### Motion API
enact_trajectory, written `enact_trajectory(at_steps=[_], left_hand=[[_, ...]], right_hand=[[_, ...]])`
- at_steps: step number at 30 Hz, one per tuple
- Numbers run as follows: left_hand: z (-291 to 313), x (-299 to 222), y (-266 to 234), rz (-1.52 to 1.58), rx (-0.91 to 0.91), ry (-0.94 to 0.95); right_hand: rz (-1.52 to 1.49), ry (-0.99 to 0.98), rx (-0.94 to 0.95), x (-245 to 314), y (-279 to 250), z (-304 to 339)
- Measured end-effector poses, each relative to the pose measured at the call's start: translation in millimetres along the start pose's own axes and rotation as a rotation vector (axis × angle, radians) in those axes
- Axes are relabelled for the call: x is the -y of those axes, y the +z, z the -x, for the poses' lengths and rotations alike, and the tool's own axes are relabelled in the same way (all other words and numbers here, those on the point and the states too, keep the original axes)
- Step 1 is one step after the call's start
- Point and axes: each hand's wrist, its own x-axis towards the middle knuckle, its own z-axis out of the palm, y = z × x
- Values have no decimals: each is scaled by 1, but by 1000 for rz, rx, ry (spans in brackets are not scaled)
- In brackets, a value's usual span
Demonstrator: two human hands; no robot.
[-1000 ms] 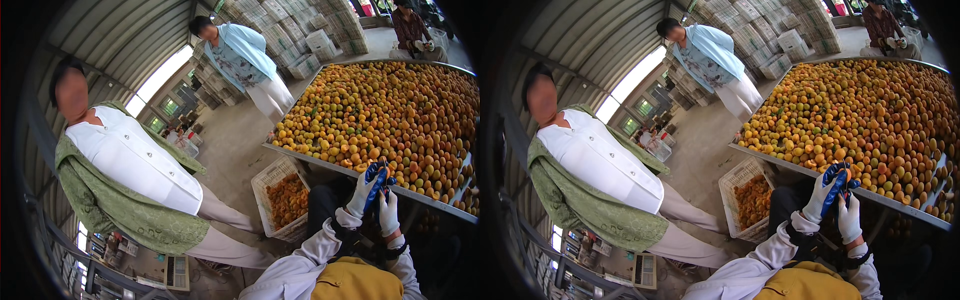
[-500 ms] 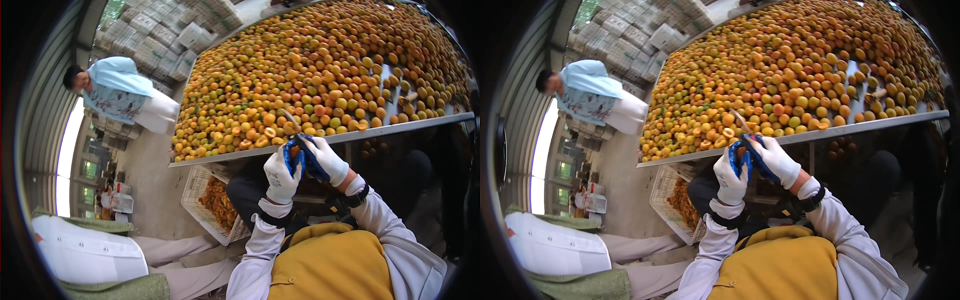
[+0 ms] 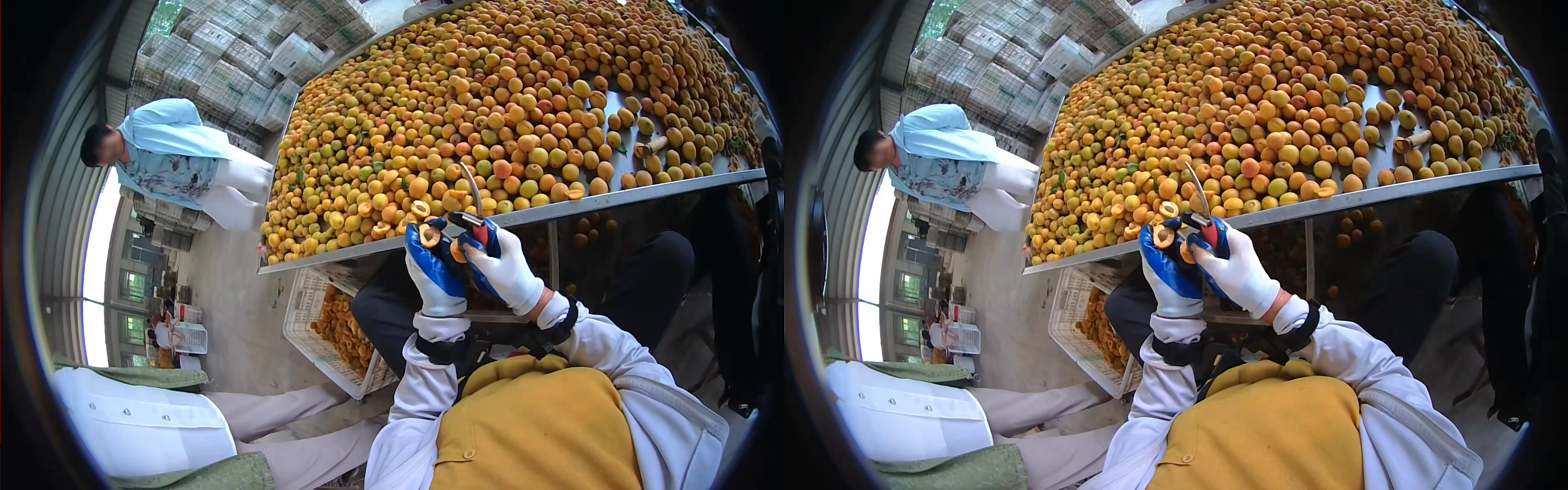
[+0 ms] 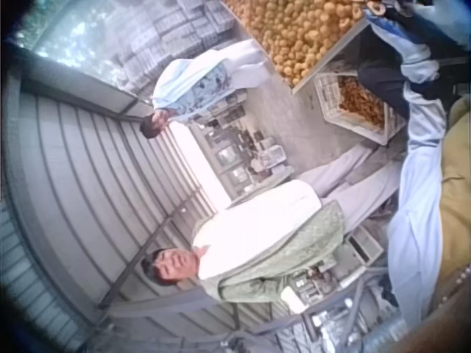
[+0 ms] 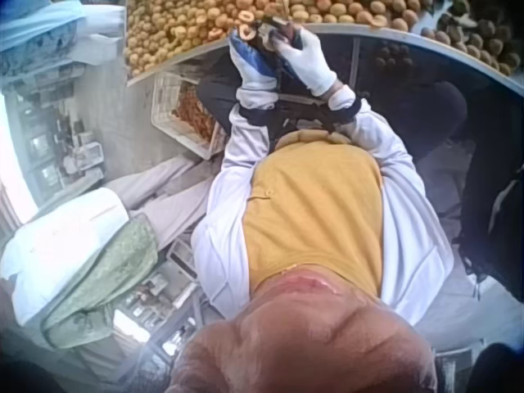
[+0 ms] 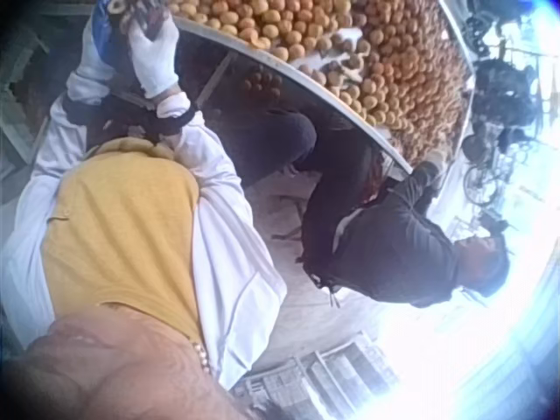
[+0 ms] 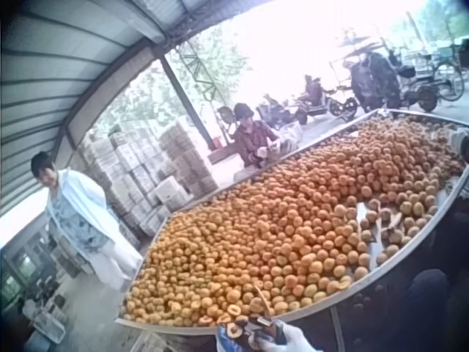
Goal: The person picks up an apricot from a table, cuts it in half using shears, and removes the pit. They drop the pit into a container and place the apricot halves into a separate crate, repeating the process.
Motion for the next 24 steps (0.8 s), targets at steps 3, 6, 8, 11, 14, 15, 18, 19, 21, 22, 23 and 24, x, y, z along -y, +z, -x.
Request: enact_trajectory(at_steps=[3, 6, 8, 11, 14, 15, 18, 19, 21, 22, 23, 24], left_hand=[[2, 0, 14, 164, -197, -227], [-6, -8, 14, -10, -172, -195], [-22, -8, 20, -293, -108, -94], [-59, -10, 7, -654, -49, -110], [-66, 9, -19, -971, -67, 126], [-59, 13, -9, -854, -5, -27], [-23, 13, 14, -109, 109, -527], [-7, 12, 33, 97, 18, -618], [-2, 12, 14, 222, 7, -618], [-4, 9, 1, 123, -118, -608], [-7, 1, -18, 21, -242, -596], [-11, -12, -32, 115, -115, -535]], right_hand=[[115, -204, -93, 1, -1, 2], [183, -273, -212, 4, -12, 0], [205, -229, -322, 8, -32, -7], [202, -169, -391, 10, -56, -13], [193, -358, -487, 16, -49, -17], [228, -367, -537, 13, -52, -16], [472, -344, -332, 2, -41, -12], [652, -361, -248, -1, -35, -10], [657, -361, -158, -3, -27, -6], [659, -356, -167, -3, -27, -7], [612, -360, -190, -3, -28, -8], [564, -365, -216, -2, -31, -11]])
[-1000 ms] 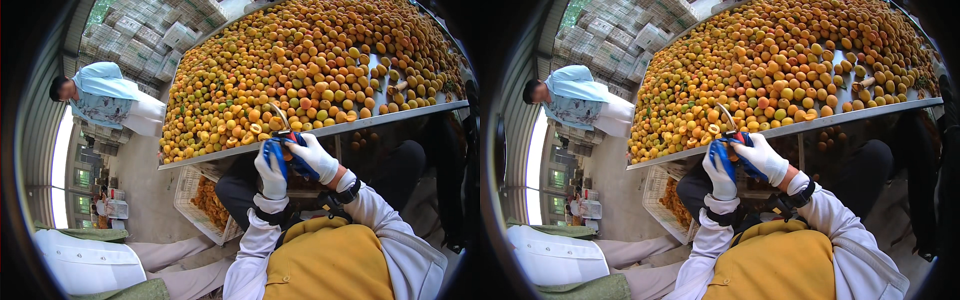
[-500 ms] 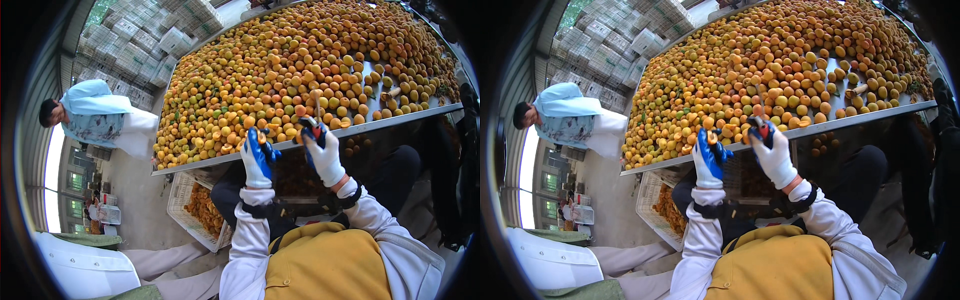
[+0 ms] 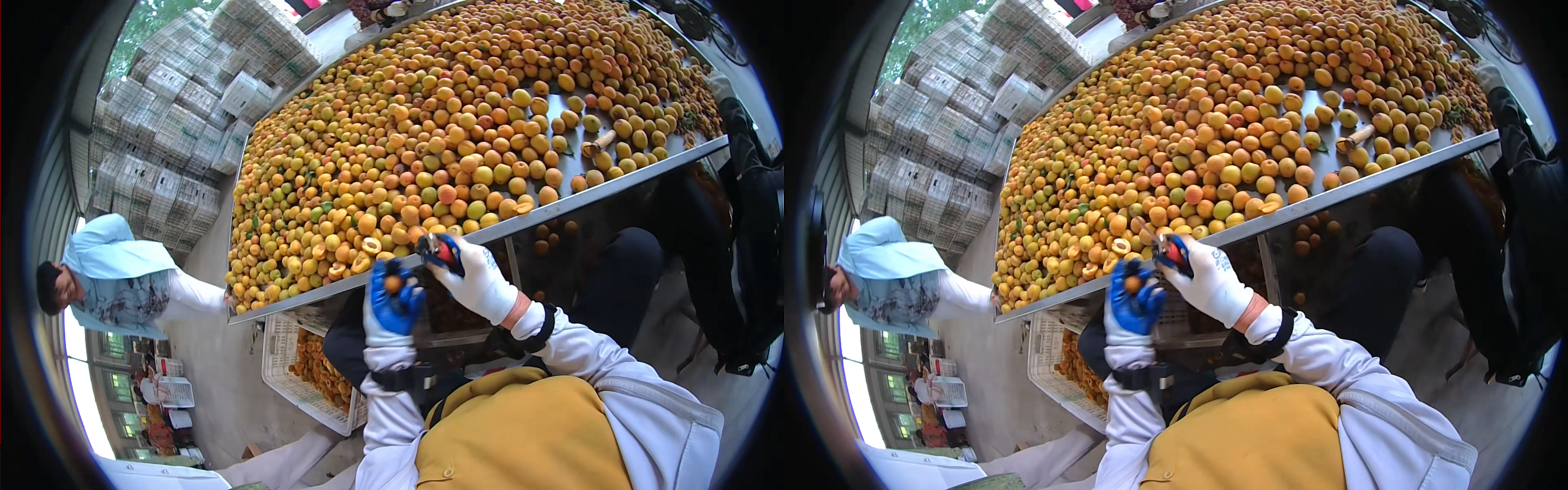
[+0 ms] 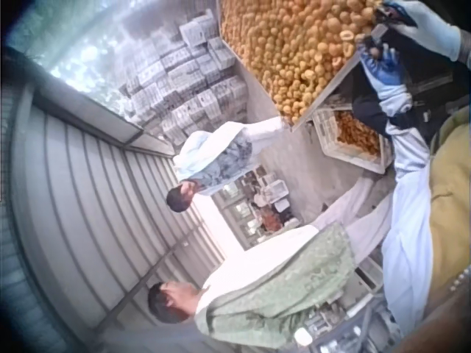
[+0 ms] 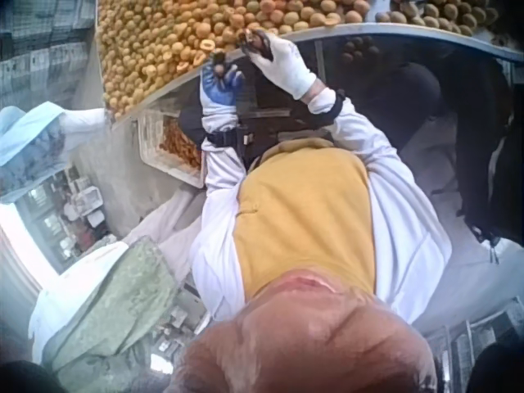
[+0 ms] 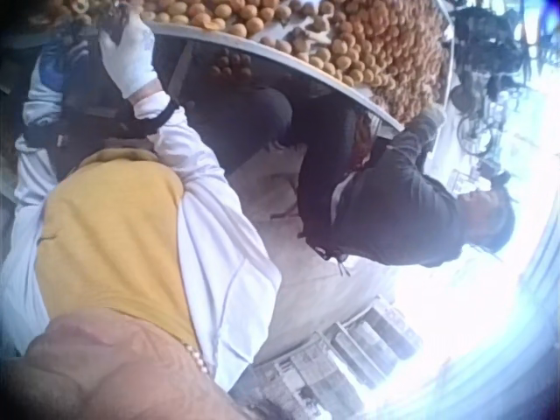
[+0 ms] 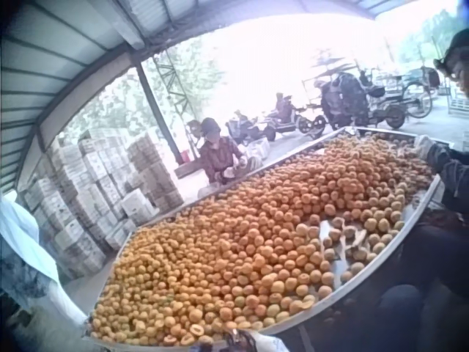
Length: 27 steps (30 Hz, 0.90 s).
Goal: The person picks up an apricot from a table, cuts it in half using shears, and removes the pit. They drop the pit into a container and place the apricot halves into a separate crate, repeating the process.
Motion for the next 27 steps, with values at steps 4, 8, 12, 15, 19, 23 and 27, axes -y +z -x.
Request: enact_trajectory(at_steps=[4, 8, 12, 15, 19, 23, 27], left_hand=[[42, -78, -29, -479, -201, 476], [81, -145, -92, -1333, -731, 929], [46, -112, -22, -1881, -596, 1025], [-19, -52, 61, -2012, -132, 1041], [-99, 7, 94, -2450, -61, 994], [-146, 33, 80, -2593, -76, 758], [-142, 27, 90, -2000, 90, 700]], right_hand=[[-109, 86, -251, -12, -32, -18], [-164, 183, -398, -9, -62, -32], [-262, 233, -484, -12, -84, -34], [-232, 241, -510, -16, -95, -31], [-217, 248, -484, -8, -95, -27], [-169, 235, -456, -4, -102, -22], [-148, 237, -478, -10, -115, -20]])
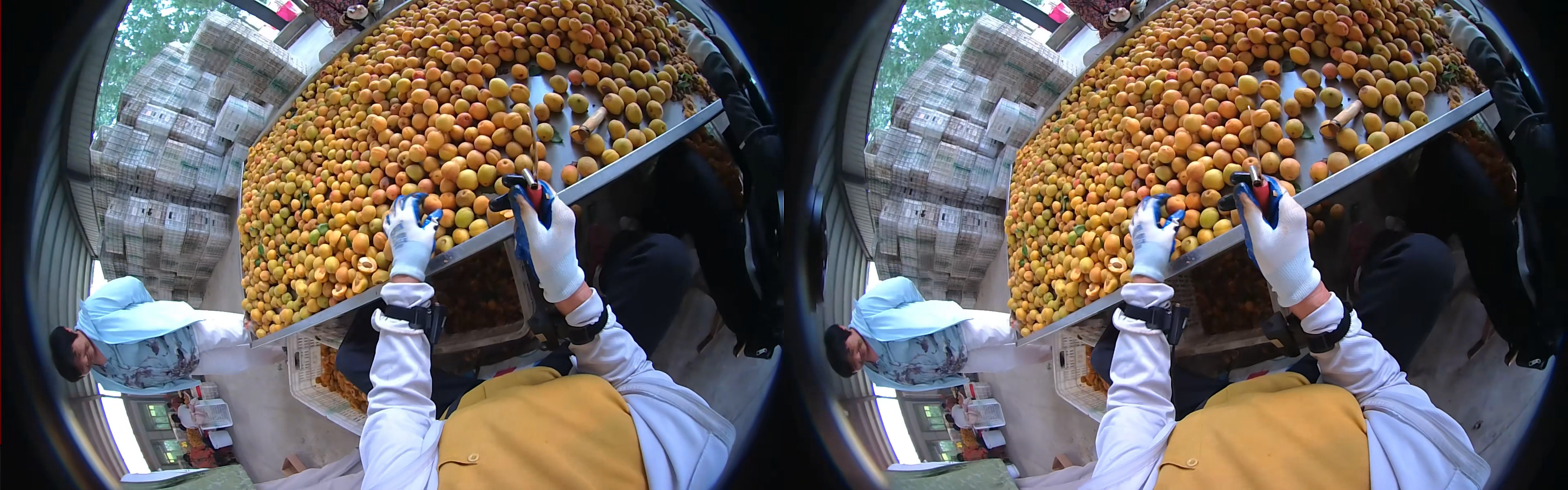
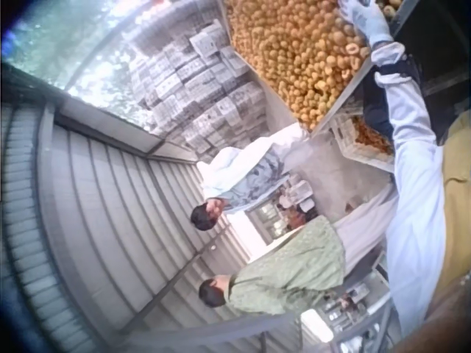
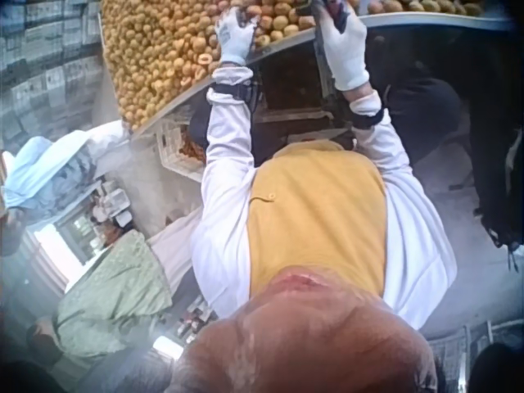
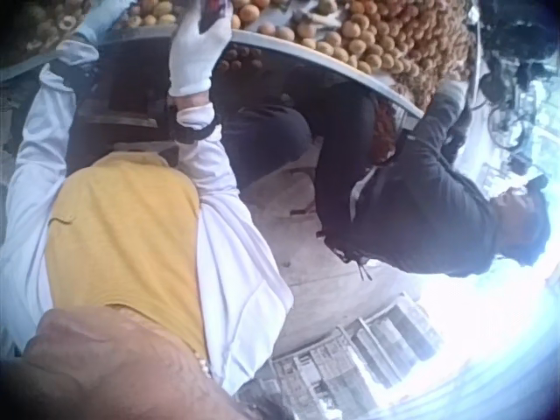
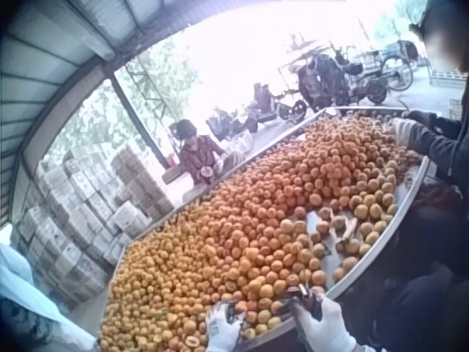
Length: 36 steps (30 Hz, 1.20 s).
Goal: The person picks up an apricot from a table, cuts it in half using shears, and removes the pit. They drop the pit into a container and place the apricot halves into a separate crate, repeating the process.
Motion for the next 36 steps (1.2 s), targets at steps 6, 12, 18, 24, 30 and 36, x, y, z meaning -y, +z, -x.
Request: enact_trajectory(at_steps=[6, 12, 18, 24, 30, 36], left_hand=[[36, -36, -49, 1253, -112, -102], [61, -54, -78, 1491, -127, -92], [84, -27, -93, 1839, -100, -76], [89, 14, -76, 2026, -280, -390], [105, 16, -59, 1802, -472, -525], [113, 26, -53, 1622, -505, -573]], right_hand=[[-5, 13, 83, 3, 9, 1], [95, -113, 418, 7, 25, 25], [140, -238, 535, 4, 40, 45], [98, -172, 581, 19, 66, 67], [172, -311, 703, 26, 103, 83], [225, -312, 829, 38, 122, 98]])
